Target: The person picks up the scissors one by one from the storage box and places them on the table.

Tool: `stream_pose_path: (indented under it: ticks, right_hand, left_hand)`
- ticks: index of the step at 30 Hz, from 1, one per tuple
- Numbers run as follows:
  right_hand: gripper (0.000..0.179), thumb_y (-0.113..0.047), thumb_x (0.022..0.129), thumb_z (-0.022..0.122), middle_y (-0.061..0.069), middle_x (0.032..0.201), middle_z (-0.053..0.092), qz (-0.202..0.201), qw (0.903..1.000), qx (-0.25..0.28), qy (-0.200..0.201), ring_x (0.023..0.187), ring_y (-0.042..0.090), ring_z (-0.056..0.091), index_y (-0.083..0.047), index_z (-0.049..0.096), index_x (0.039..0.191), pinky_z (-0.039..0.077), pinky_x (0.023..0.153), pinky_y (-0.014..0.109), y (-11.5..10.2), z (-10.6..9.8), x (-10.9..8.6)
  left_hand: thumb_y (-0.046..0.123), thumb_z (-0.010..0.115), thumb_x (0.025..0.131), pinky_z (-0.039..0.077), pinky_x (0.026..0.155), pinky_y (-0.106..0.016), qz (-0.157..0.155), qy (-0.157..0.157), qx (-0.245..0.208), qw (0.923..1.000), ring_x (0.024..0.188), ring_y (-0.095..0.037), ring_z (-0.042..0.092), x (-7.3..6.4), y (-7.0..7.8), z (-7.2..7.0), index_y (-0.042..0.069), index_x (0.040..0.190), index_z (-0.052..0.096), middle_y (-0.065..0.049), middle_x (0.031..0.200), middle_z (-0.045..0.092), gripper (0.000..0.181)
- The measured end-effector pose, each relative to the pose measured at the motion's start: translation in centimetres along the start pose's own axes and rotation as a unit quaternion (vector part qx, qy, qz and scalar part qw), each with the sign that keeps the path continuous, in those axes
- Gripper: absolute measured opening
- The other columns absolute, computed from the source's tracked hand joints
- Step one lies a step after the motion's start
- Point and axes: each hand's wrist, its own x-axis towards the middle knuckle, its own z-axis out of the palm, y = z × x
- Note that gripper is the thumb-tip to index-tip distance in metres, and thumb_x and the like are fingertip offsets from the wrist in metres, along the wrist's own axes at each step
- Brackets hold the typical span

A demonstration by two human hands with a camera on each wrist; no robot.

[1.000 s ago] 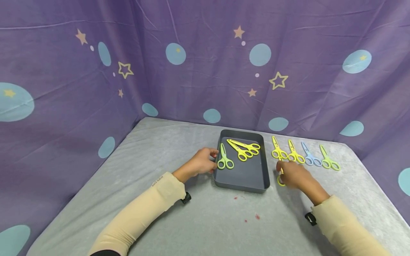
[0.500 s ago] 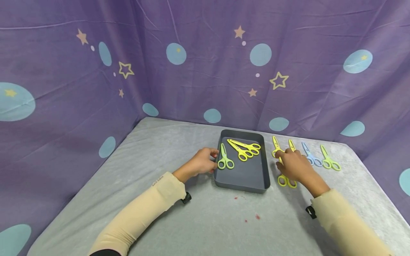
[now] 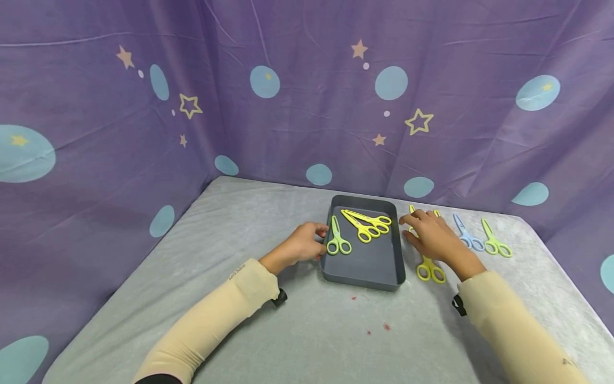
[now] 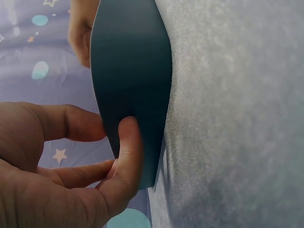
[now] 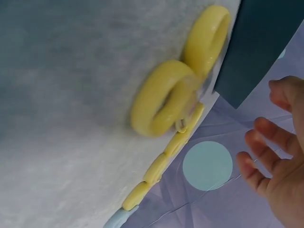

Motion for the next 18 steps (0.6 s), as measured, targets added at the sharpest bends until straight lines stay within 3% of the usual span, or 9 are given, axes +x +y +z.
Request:
stream_pose_path:
  ticks: [9, 18]
  right_hand:
    - [0.024, -0.015, 0.094, 0.075, 0.013, 0.113, 0.066, -0.034, 0.9992, 0.008, 0.020, 0.092, 0.034, 0.057, -0.014, 0.072, 0.117, 0.047, 0.074, 0.050, -0.7, -0.2, 2.0]
    - [0.030, -0.019, 0.094, 0.076, 0.013, 0.114, 0.067, -0.063, 0.9976, 0.020, 0.018, 0.098, 0.033, 0.059, -0.012, 0.073, 0.123, 0.048, 0.084, 0.053, -1.8, 0.1, 3.8]
  left_hand:
    - [-0.009, 0.063, 0.087, 0.062, 0.068, -0.036, -0.004, -0.002, -0.003, 1.0000, 0.073, -0.020, 0.065, 0.2, -0.1, 0.0, 0.000, 0.151, 0.049, -0.017, 0.133, 0.055, 0.067]
    - [-0.009, 0.063, 0.087, 0.062, 0.069, -0.036, -0.005, -0.004, -0.003, 1.0000, 0.073, -0.019, 0.064, 0.2, 0.0, -0.1, 0.000, 0.151, 0.048, -0.019, 0.134, 0.054, 0.066]
